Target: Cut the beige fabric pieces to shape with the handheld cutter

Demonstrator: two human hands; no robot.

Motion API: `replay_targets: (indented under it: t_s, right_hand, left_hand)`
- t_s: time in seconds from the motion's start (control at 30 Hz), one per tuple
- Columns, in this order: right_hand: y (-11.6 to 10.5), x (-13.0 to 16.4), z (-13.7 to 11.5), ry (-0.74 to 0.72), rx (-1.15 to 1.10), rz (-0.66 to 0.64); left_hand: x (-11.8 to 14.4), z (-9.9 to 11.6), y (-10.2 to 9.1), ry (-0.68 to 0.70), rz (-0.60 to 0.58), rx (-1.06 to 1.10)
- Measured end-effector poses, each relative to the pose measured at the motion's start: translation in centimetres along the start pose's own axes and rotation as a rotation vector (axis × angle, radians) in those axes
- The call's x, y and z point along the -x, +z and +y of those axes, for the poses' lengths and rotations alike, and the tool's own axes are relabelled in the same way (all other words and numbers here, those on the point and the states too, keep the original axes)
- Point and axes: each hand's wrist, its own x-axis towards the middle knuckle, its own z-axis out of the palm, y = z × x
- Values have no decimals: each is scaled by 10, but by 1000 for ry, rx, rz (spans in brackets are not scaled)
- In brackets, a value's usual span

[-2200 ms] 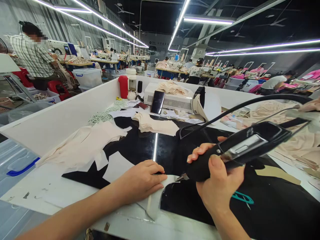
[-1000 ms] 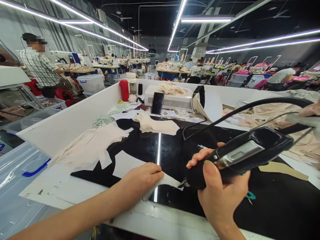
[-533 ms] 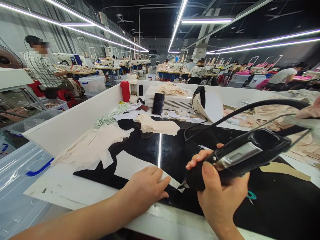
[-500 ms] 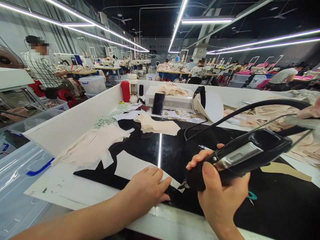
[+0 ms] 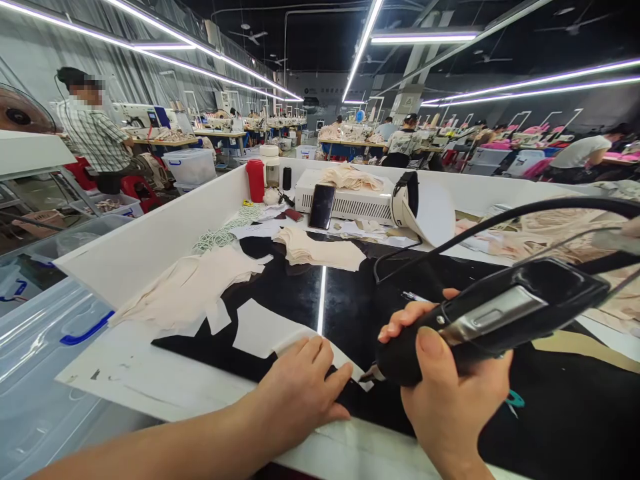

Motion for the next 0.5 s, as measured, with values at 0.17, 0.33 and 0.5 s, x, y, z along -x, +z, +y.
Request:
replay_targets:
  t_s: [0.17,0.33,0.5]
  right_hand:
    - [10,-15,3,-41,-24,18]
    - [18,-20,14,-1,-10,-58]
    - [18,-15,20,-8,-16,-76]
  left_hand:
    - [3,0,3,1,15,10]
    - [5,-2,6,6,32,31]
    - [7,-4,8,4,46,78]
